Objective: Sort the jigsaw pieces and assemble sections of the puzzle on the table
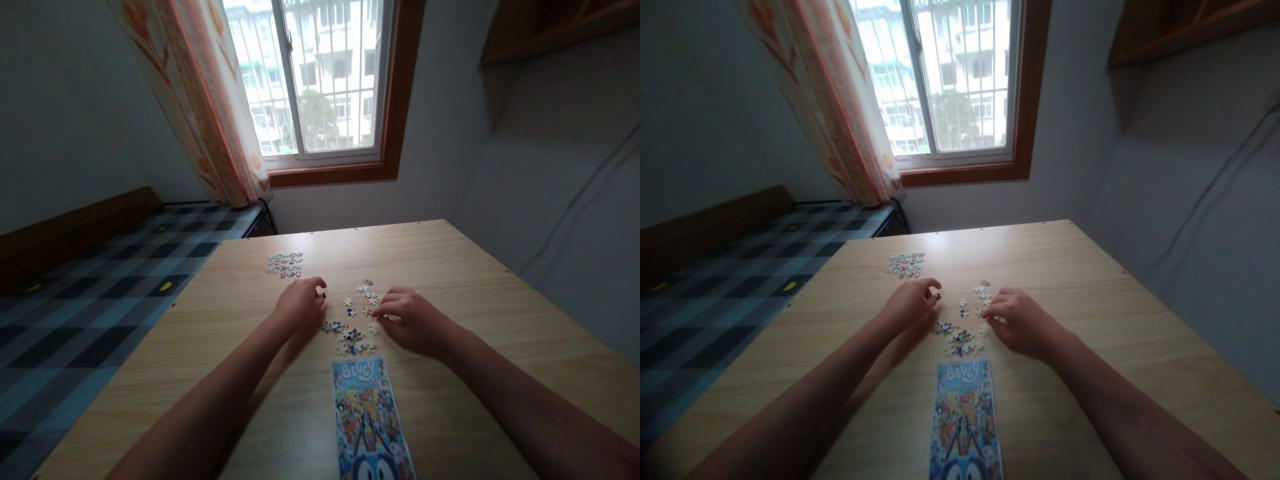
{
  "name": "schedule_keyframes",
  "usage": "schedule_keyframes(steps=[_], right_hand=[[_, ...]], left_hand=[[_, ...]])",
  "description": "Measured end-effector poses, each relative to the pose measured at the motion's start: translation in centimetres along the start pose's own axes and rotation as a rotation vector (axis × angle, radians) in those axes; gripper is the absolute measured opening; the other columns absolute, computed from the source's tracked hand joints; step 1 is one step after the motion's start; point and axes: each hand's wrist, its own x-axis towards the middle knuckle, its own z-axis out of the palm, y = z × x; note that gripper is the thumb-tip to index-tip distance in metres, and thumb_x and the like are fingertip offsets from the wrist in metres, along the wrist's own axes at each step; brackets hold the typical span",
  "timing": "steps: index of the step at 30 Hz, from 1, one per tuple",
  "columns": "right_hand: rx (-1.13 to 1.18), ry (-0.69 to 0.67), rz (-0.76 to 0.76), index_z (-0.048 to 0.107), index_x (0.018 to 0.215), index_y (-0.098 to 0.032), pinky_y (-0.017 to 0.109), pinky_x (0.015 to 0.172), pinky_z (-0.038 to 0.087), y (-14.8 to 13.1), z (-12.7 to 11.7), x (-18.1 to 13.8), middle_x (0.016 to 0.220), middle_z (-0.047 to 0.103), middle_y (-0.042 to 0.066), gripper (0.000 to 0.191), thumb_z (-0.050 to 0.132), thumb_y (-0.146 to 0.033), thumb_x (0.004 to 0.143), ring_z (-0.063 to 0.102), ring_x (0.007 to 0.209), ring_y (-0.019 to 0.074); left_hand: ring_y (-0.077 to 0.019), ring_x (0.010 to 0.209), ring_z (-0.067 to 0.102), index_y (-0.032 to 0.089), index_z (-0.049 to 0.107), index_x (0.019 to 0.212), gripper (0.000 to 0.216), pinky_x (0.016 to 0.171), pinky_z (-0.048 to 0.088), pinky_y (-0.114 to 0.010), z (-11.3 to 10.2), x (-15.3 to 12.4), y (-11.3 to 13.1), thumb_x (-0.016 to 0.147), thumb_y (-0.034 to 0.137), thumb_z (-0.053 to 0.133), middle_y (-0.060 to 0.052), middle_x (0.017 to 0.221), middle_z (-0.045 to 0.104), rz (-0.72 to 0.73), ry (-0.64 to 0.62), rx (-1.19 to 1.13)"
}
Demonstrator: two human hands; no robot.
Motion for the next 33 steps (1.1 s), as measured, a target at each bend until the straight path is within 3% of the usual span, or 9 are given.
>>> schedule_keyframes(steps=[6, 14, 22, 25, 29, 33], right_hand=[[-0.011, -0.1, -0.008, 0.076, 0.1, -0.025, 0.034, 0.083, 0.045, 0.0, -0.7, -0.2, 0.088, 0.07, 0.004, 0.02, 0.062, -0.019, 0.086, 0.058, 0.084, 0.0161], [-0.059, -0.168, 0.018, 0.076, 0.098, -0.027, 0.032, 0.08, 0.041, -0.3, -0.7, -0.1, 0.087, 0.068, 0.003, 0.015, 0.07, -0.029, 0.084, 0.054, 0.083, 0.0165], [-0.034, -0.155, 0.047, 0.074, 0.089, -0.025, 0.031, 0.081, 0.04, -0.6, -0.5, 0.1, 0.088, 0.068, 0.002, 0.007, 0.073, -0.025, 0.082, 0.054, 0.085, 0.016], [0.025, -0.134, 0.05, 0.07, 0.081, -0.02, 0.029, 0.081, 0.039, -0.7, -0.4, 0.1, 0.085, 0.067, 0.001, 0.002, 0.072, -0.02, 0.081, 0.055, 0.084, 0.0145], [0.11, -0.086, 0.042, 0.068, 0.075, -0.018, 0.025, 0.074, 0.04, -0.6, -0.3, 0.1, 0.075, 0.065, 0.0, 0.008, 0.071, -0.016, 0.083, 0.055, 0.077, 0.012], [0.083, 0.163, 0.02, 0.071, 0.083, -0.019, 0.025, 0.072, 0.042, -1.0, -0.4, 0.4, 0.075, 0.067, 0.0, 0.005, 0.068, -0.021, 0.087, 0.057, 0.075, 0.0124]], left_hand=[[-0.0202, 0.075, 0.065, 0.021, 0.073, 0.105, 0.031, 0.071, 0.047, -0.028, -0.1, 0.2, -1.0, 0.077, 0.018, 0.059, -0.006, 0.082, 0.074, -0.052, -0.043, 0.126], [-0.0228, 0.086, 0.065, 0.022, 0.075, 0.098, 0.023, 0.073, 0.046, -0.029, 0.1, 0.2, -0.9, 0.082, 0.022, 0.057, -0.009, 0.095, 0.074, -0.065, -0.08, 0.18], [-0.0253, 0.085, 0.066, 0.02, 0.073, 0.105, 0.026, 0.073, 0.046, -0.033, 0.0, -0.3, -0.1, 0.088, 0.03, 0.056, -0.011, 0.09, 0.073, -0.062, 0.008, 0.226], [-0.022, 0.078, 0.065, 0.021, 0.074, 0.101, 0.022, 0.071, 0.046, -0.032, -0.2, -0.3, 0.5, 0.088, 0.027, 0.056, -0.008, 0.083, 0.073, 0.033, 0.039, 0.189], [-0.0141, 0.067, 0.061, 0.021, 0.074, 0.09, 0.016, 0.068, 0.046, -0.028, -0.3, -0.8, 2.0, 0.088, 0.021, 0.058, -0.002, 0.078, 0.072, 0.348, -0.007, -0.009], [-0.0098, 0.062, 0.06, 0.021, 0.075, 0.093, 0.012, 0.064, 0.047, -0.024, -0.1, -2.2, 4.2, 0.088, 0.025, 0.065, -0.001, 0.084, 0.073, 0.511, 0.021, -0.172]])
